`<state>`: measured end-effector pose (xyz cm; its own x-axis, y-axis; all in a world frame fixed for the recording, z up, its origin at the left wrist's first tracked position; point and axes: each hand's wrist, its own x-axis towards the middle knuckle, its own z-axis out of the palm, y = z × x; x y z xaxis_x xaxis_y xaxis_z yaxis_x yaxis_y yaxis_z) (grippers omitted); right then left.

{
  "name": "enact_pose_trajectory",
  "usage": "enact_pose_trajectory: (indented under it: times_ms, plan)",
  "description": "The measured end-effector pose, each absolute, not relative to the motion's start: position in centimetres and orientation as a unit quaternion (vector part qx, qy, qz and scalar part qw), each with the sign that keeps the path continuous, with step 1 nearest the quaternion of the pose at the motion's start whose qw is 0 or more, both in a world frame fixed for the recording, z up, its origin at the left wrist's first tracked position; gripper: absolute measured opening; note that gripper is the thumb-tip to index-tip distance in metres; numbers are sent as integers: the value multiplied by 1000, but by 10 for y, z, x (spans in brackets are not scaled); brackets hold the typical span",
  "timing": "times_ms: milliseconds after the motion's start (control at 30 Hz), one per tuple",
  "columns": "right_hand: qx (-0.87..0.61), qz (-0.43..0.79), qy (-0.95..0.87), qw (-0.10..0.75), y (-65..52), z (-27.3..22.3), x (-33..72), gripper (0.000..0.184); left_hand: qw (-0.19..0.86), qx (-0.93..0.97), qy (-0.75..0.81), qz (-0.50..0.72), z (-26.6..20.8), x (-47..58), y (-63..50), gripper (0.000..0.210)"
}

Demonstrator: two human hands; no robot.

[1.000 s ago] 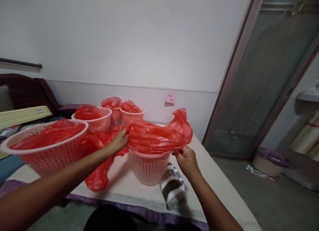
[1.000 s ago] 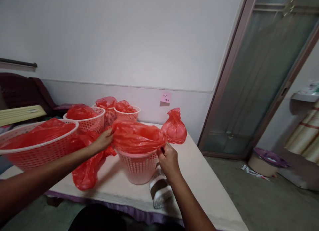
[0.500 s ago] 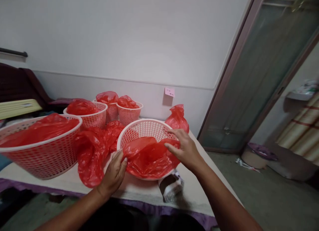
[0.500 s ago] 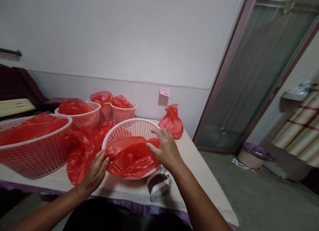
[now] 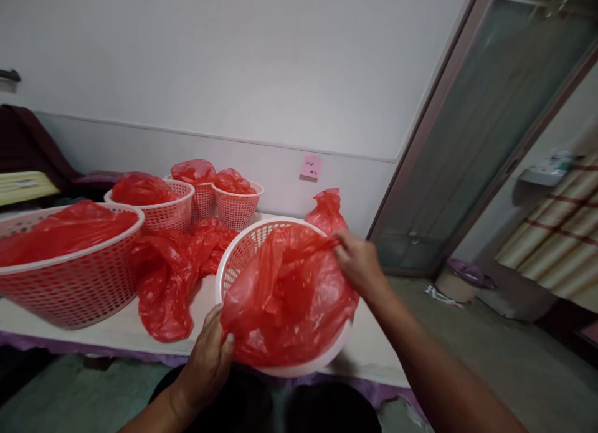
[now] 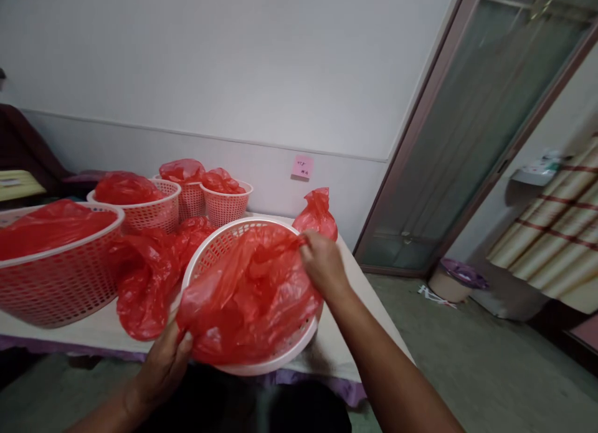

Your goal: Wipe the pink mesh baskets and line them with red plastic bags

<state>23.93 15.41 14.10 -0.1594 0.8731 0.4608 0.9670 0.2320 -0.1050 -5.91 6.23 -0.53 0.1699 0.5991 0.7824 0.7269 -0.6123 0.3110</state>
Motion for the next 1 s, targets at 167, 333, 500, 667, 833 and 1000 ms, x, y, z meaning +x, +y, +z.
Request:
enact_pose_trajectory:
  times_ms: [167,333,500,667,833,1000]
  plan:
    - [-648,-63,-715,256,157,146,267,24,29,-737,-471,-484,-14,-57,64,46]
    - [-632,-42,-725,272,154,126,273,33,-25,-703,-489,-516,-19,-53,64,43]
    - [-666,-1,-706,240,153,108,272,26,-151,-639,-506,-559,1,-56,62,34]
    - [-694,20,-670,264,150,94,266,34,-233,-485,-531,-654,31,-65,64,13]
    - [-700,33,-657,278,139,87,262,34,-348,-402,-525,-665,62,-89,63,16]
    - [-692,68,-656,293,123,88,250,34,-142,-490,-481,-713,106,-79,23,17]
